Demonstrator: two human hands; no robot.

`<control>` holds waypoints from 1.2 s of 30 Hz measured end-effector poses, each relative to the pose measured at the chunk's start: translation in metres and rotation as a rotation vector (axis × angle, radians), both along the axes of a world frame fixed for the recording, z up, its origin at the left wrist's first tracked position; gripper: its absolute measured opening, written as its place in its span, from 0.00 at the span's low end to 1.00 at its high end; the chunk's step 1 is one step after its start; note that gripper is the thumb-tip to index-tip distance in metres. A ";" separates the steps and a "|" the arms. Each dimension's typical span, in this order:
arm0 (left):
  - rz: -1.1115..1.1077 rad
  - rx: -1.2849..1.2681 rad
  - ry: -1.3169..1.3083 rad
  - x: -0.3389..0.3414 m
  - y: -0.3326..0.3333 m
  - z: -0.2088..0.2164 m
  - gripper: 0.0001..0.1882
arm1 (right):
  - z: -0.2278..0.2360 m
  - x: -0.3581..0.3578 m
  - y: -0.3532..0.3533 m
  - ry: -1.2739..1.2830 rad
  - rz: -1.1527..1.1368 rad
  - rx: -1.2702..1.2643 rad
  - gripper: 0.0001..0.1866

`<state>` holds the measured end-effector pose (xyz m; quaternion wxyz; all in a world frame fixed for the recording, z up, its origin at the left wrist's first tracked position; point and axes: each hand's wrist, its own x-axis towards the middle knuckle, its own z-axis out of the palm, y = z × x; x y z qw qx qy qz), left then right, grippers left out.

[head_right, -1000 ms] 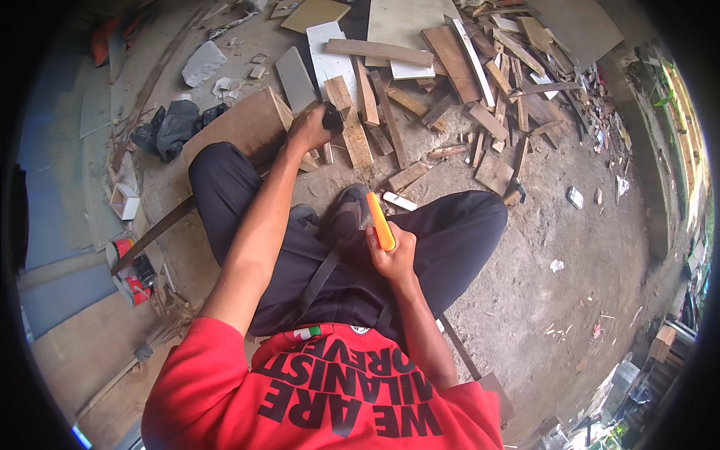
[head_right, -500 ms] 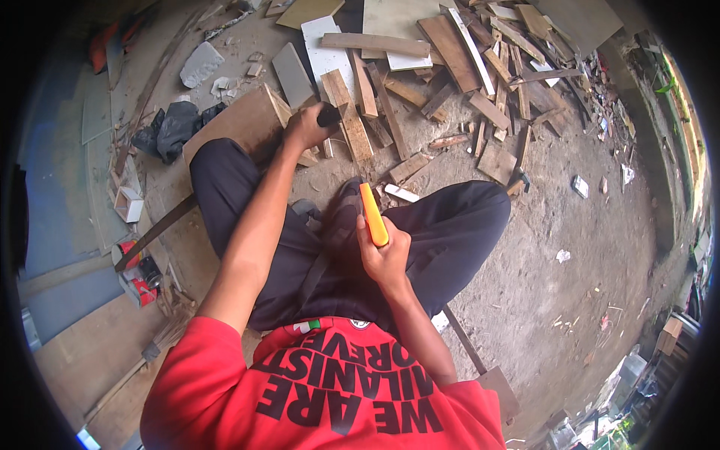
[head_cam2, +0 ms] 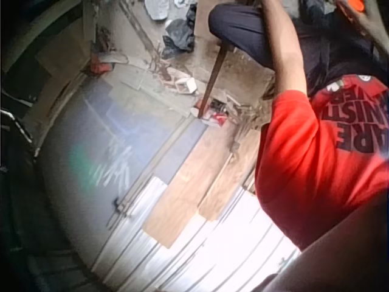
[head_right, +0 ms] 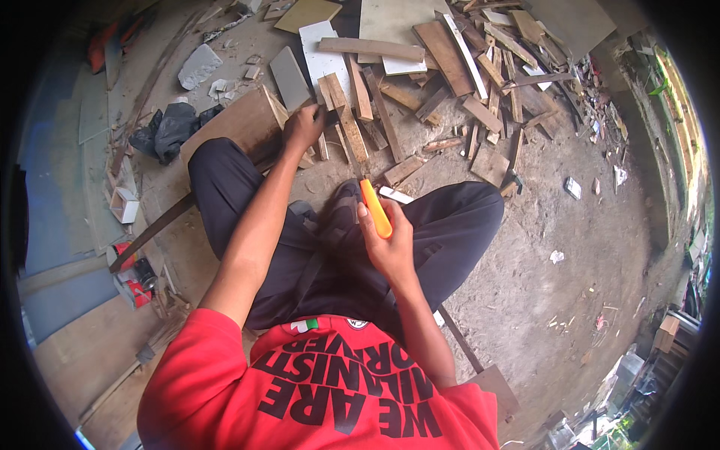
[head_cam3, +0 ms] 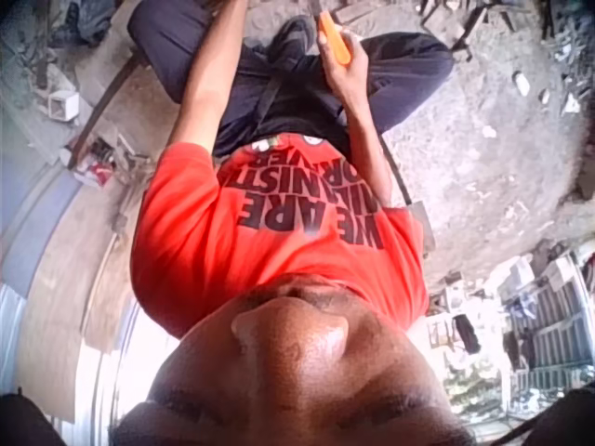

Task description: The person sits cross-legged on the floor and uses a hand saw to cut a small piece of wood held between their legs. They repeatedly saw back and forth, adjusting the wood occasionally, while surrounded by scattered wood scraps and debris.

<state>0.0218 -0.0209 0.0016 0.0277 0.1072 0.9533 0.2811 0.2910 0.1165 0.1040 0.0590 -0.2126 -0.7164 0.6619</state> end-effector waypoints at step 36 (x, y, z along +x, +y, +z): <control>-0.290 0.020 -0.036 -0.005 -0.003 0.002 0.32 | -0.109 -0.029 0.026 -0.025 -0.258 0.210 0.22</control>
